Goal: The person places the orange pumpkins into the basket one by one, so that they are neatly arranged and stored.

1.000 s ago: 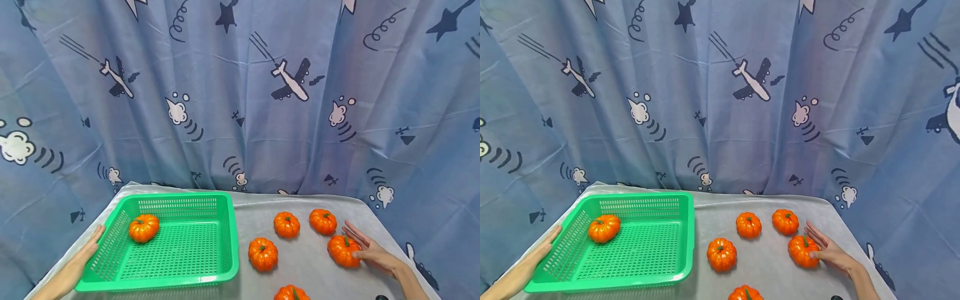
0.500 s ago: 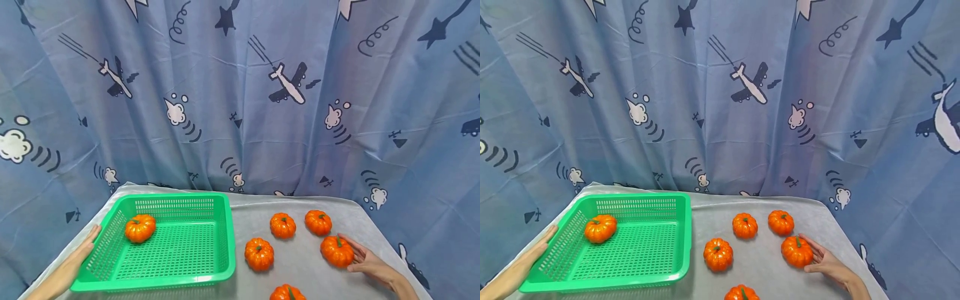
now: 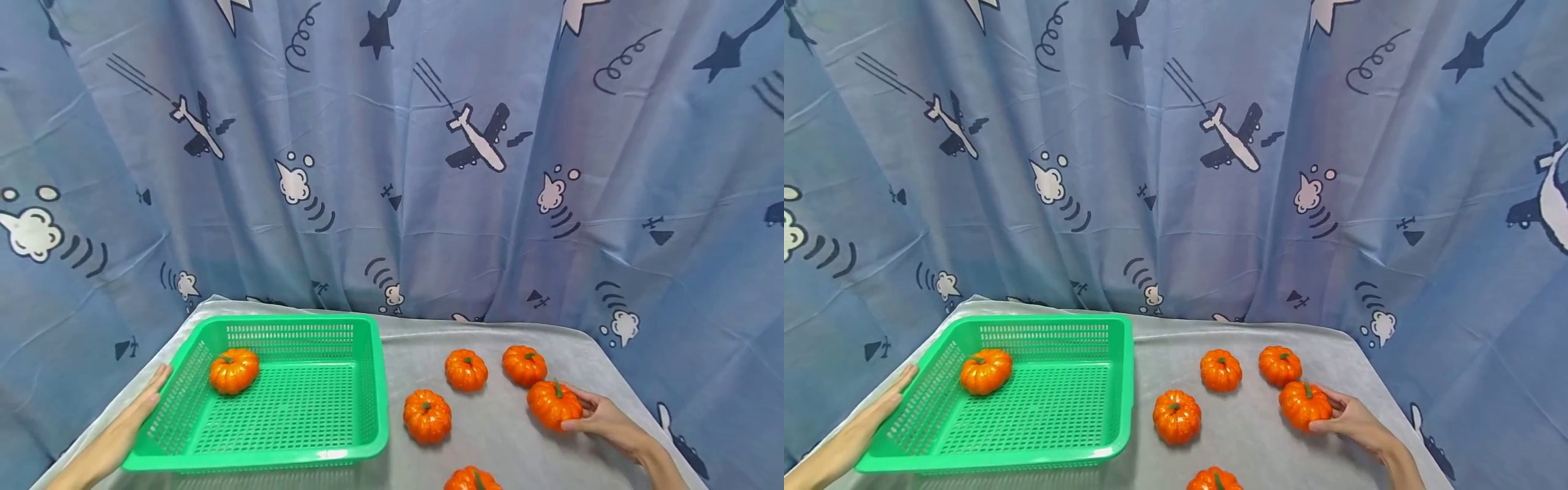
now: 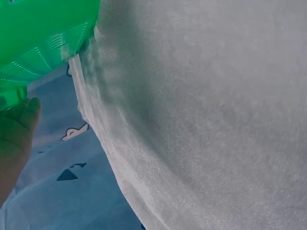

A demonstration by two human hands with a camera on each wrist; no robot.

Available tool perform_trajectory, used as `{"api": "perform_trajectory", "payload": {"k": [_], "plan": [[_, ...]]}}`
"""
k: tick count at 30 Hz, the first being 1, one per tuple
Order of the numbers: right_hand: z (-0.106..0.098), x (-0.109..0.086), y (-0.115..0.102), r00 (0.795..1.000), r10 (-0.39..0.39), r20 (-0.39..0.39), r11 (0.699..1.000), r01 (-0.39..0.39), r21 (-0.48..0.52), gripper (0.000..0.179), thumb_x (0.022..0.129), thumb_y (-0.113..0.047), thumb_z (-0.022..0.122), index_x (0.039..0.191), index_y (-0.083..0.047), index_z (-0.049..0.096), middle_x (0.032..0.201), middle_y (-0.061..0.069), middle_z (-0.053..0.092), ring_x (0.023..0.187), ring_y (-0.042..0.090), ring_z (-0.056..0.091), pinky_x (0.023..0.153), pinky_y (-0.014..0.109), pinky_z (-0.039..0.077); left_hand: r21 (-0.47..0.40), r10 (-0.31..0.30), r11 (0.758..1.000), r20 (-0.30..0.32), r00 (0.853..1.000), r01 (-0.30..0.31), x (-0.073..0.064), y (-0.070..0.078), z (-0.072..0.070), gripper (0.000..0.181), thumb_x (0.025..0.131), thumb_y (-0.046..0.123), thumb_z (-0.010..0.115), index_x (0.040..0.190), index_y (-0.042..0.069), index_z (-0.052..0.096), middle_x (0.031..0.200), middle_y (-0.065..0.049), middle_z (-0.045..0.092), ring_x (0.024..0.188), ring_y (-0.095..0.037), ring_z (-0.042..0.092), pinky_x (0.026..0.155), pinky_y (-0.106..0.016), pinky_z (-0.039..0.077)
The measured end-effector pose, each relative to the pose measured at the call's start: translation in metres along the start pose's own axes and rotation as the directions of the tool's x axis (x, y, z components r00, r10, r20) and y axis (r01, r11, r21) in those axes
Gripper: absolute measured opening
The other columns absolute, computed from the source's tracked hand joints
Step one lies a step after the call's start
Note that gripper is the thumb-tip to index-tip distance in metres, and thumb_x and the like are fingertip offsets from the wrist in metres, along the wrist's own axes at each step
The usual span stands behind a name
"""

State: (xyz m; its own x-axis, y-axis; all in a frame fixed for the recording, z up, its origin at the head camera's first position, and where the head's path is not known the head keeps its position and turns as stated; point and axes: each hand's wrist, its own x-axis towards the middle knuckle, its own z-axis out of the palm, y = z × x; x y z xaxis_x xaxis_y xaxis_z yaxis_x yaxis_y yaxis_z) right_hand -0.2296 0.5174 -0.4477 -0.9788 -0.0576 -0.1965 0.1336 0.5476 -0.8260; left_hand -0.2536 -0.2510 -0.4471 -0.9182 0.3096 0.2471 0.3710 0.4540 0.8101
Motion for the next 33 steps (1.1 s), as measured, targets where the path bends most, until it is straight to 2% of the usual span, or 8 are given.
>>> {"api": "perform_trajectory", "payload": {"k": [2,7,11,14,17,21,25,33], "plan": [[-0.006,-0.002,-0.009,1.000,0.003,-0.022,1.000,-0.003,-0.001,0.085,0.088,-0.020,0.070,0.144,0.016,0.018,0.146,0.037,0.025,0.121,0.026,0.050,0.090,0.030,0.051,0.013,0.029,0.999,-0.009,1.000,-0.029,0.001,-0.001,0.000,0.050,0.107,0.016,0.012,0.151,-0.002,-0.003,0.152,0.007,-0.014,0.126,0.018,-0.010,0.096,-0.008,-0.015],[-0.018,-0.001,-0.042,0.997,-0.040,-0.069,0.999,0.040,-0.004,0.086,0.088,-0.020,0.071,0.146,0.014,0.017,0.147,0.036,0.023,0.105,-0.003,0.052,0.087,0.028,0.052,0.052,0.114,0.992,-0.038,0.993,-0.112,0.001,0.000,-0.002,0.049,0.107,0.012,0.015,0.150,-0.007,0.003,0.148,0.025,-0.006,0.126,0.021,-0.005,0.095,-0.001,-0.006],[-0.021,0.007,-0.076,0.985,-0.104,-0.139,0.993,0.096,-0.063,0.085,0.088,-0.023,0.071,0.147,0.011,0.021,0.143,0.035,0.032,0.096,-0.010,0.053,0.085,0.029,0.053,0.061,0.147,0.988,-0.047,0.988,-0.144,0.001,0.001,-0.004,0.048,0.106,0.010,0.016,0.149,-0.008,0.005,0.149,0.025,-0.005,0.127,0.022,-0.002,0.093,0.004,0.001],[-0.020,0.017,-0.100,0.973,-0.142,-0.183,0.987,0.124,-0.106,0.083,0.089,-0.028,0.070,0.148,0.007,0.023,0.140,0.034,0.039,0.099,-0.002,0.056,0.090,0.036,0.052,0.057,0.141,0.989,-0.047,0.989,-0.138,0.001,0.001,-0.004,0.048,0.106,0.010,0.016,0.149,-0.009,0.005,0.152,0.015,-0.006,0.127,0.021,-0.002,0.093,0.004,0.001],[-0.017,0.029,-0.124,0.965,-0.162,-0.208,0.982,0.137,-0.129,0.083,0.089,-0.032,0.069,0.150,0.002,0.023,0.139,0.032,0.042,0.103,0.004,0.056,0.094,0.038,0.049,0.071,0.152,0.986,-0.054,0.987,-0.148,0.001,0.002,-0.002,0.047,0.106,0.009,0.017,0.148,-0.011,0.006,0.153,0.014,-0.006,0.127,0.021,-0.002,0.093,0.004,0.002],[-0.002,0.050,-0.157,0.955,-0.200,-0.217,0.977,0.179,-0.114,0.084,0.087,-0.034,0.071,0.150,-0.002,0.026,0.139,0.030,0.044,0.110,0.017,0.055,0.090,0.025,0.050,0.072,0.150,0.987,-0.054,0.987,-0.146,-0.001,0.004,-0.002,0.047,0.106,0.008,0.016,0.148,-0.011,0.006,0.154,0.008,-0.006,0.127,0.022,-0.002,0.093,0.004,0.002],[0.019,0.069,-0.193,0.952,-0.245,-0.184,0.969,0.237,-0.066,0.083,0.086,-0.032,0.073,0.150,-0.004,0.028,0.140,0.027,0.045,0.119,0.032,0.050,0.087,0.021,0.049,0.052,0.130,0.990,-0.046,0.990,-0.127,-0.001,0.007,-0.002,0.048,0.106,0.010,0.016,0.149,-0.008,0.005,0.155,-0.009,-0.008,0.127,0.021,-0.003,0.094,0.003,0.001],[0.071,0.106,-0.259,0.938,-0.330,-0.102,0.944,0.327,-0.048,0.080,0.080,-0.028,0.079,0.146,-0.005,0.040,0.132,0.022,0.055,0.112,0.030,0.056,0.089,0.033,0.050,0.031,0.127,0.992,-0.058,0.990,-0.126,0.000,0.009,-0.002,0.048,0.106,0.011,0.018,0.150,-0.007,0.007,0.154,-0.020,-0.006,0.129,0.019,-0.001,0.095,0.003,0.002]]}}
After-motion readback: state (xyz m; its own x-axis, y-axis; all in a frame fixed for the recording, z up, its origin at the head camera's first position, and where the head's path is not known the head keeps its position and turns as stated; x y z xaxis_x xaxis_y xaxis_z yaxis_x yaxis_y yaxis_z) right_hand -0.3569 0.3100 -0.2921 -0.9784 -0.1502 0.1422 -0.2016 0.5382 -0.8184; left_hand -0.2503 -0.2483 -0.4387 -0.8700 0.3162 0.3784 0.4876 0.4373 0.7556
